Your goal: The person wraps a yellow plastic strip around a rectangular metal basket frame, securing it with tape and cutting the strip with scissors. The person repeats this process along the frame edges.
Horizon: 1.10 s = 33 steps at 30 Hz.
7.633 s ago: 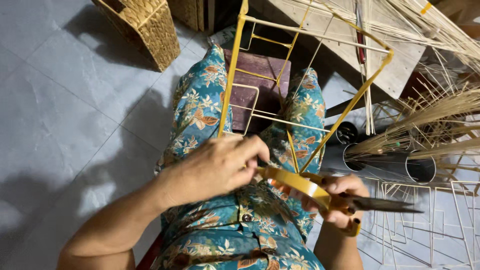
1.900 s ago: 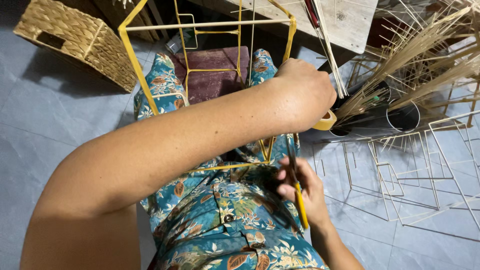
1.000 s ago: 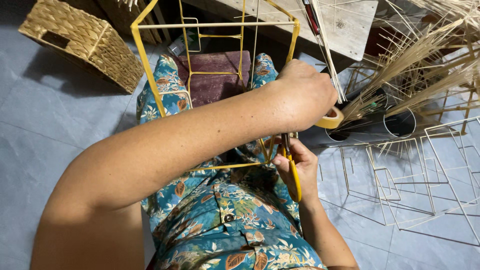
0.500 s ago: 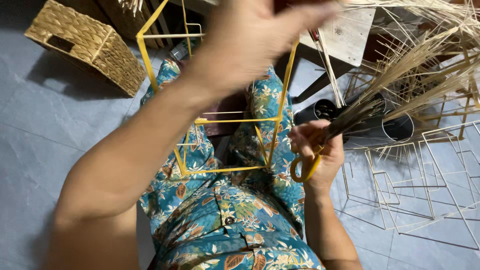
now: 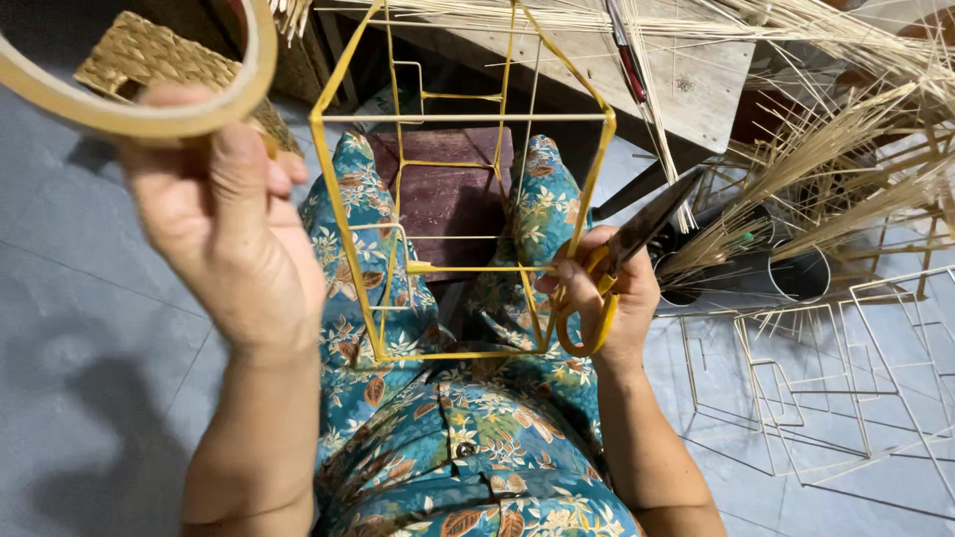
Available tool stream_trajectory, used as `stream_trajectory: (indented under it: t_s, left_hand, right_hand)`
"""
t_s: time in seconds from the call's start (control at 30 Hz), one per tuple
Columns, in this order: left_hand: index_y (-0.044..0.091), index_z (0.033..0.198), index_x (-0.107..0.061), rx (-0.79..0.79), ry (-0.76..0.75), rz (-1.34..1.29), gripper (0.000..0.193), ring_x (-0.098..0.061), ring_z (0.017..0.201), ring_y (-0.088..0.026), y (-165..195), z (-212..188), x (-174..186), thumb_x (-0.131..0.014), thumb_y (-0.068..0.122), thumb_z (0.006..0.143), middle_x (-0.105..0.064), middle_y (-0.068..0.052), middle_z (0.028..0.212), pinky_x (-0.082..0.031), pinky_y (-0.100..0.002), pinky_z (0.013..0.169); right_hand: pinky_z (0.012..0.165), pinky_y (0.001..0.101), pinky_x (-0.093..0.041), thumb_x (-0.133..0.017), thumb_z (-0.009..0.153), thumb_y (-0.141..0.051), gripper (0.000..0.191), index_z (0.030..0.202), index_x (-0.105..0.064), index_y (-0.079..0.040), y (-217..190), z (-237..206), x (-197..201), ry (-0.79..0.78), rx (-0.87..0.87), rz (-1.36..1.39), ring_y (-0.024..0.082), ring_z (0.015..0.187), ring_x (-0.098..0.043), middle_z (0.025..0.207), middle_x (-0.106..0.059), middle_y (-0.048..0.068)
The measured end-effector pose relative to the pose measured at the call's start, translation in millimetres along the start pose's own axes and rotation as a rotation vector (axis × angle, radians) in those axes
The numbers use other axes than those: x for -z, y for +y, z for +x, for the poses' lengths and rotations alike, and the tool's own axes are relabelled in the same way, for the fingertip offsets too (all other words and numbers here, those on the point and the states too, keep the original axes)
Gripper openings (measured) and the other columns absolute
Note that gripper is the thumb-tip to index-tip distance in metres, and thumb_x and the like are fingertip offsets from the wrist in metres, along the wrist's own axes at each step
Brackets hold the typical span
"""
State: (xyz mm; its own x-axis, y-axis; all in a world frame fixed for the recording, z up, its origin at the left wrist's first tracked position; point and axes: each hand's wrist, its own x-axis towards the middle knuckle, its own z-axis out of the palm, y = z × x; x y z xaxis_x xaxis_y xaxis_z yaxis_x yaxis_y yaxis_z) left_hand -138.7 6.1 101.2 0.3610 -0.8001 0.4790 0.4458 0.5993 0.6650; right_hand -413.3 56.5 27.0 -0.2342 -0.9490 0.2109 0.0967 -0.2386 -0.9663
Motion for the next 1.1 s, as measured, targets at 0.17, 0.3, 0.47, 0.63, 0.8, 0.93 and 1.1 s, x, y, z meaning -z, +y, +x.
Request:
stream_trajectory:
  t_s: [0.17,0.3,0.47,0.63,0.8,0.93,1.1]
  left_hand:
    - [0.009,0.128,-0.057,0.171,0.157,-0.182,0.017,-0.051,0.082,-0.009,-23.9,-21.9,8.9,-0.067,0.013,0.115,-0.057,0.0,0.096,-0.046,-0.024,0.073]
    - [0.01,0.13,-0.059,0.334,0.235,-0.236,0.022,-0.056,0.086,-0.01,-28.5,-29.7,11.0,-0.065,0.017,0.11,-0.059,0.001,0.096,-0.059,-0.036,0.084]
    - [0.01,0.126,-0.057,0.379,0.273,-0.226,0.02,-0.064,0.086,-0.012,-30.4,-40.1,18.2,-0.062,0.017,0.108,-0.063,0.0,0.1,-0.06,-0.037,0.077]
    - [0.009,0.126,-0.056,0.418,0.279,-0.177,0.02,-0.064,0.074,-0.013,-44.1,-52.4,25.3,-0.061,0.015,0.108,-0.065,-0.004,0.094,-0.058,-0.033,0.068]
    - [0.01,0.126,-0.052,0.421,0.291,-0.031,0.018,-0.061,0.065,-0.011,-57.9,-62.1,27.2,-0.058,0.015,0.109,-0.062,-0.003,0.087,-0.054,-0.029,0.056]
    - [0.008,0.126,-0.052,0.385,0.233,-0.05,0.016,-0.052,0.06,-0.008,-64.5,-67.5,28.2,-0.055,0.014,0.112,-0.058,-0.002,0.085,-0.041,-0.023,0.048]
    - [0.008,0.125,-0.05,0.4,0.213,0.016,0.014,-0.05,0.062,-0.005,-75.1,-71.7,29.3,-0.052,0.015,0.112,-0.056,0.0,0.088,-0.04,-0.021,0.048]
  right_hand:
    - [0.071,0.0344,-0.064,-0.063,0.094,0.01,0.028,0.12,-0.058,0.0,3.3,-3.3,4.1,-0.019,0.007,0.026,0.018,0.082,-0.071,0.101,-0.069,0.011]
    - [0.077,0.0381,-0.066,-0.063,0.097,0.007,0.028,0.125,-0.058,0.002,6.5,-9.7,11.0,-0.051,0.004,0.031,0.021,0.09,-0.073,0.105,-0.068,0.013]
    - [0.086,0.0434,-0.066,-0.062,0.096,0.004,0.031,0.127,-0.057,0.002,18.2,-20.1,20.4,-0.176,0.068,0.068,0.025,0.1,-0.075,0.111,-0.07,0.017]
    - [0.084,0.0389,-0.065,-0.061,0.098,0.005,0.029,0.127,-0.057,0.002,40.5,-26.8,24.2,-0.161,0.064,-0.014,0.022,0.096,-0.073,0.109,-0.071,0.016]
    - [0.082,0.033,-0.062,-0.059,0.099,0.006,0.026,0.125,-0.057,0.001,59.0,-26.9,27.0,-0.126,0.12,-0.147,0.017,0.091,-0.071,0.105,-0.072,0.013]
    - [0.083,0.0303,-0.06,-0.059,0.1,0.005,0.023,0.123,-0.058,0.001,65.0,-26.4,27.4,-0.109,0.151,-0.228,0.015,0.091,-0.07,0.104,-0.073,0.011]
    - [0.085,0.0285,-0.059,-0.059,0.102,0.002,0.019,0.122,-0.059,0.0,69.0,-24.2,18.1,-0.077,0.204,-0.314,0.014,0.091,-0.071,0.102,-0.072,0.01]
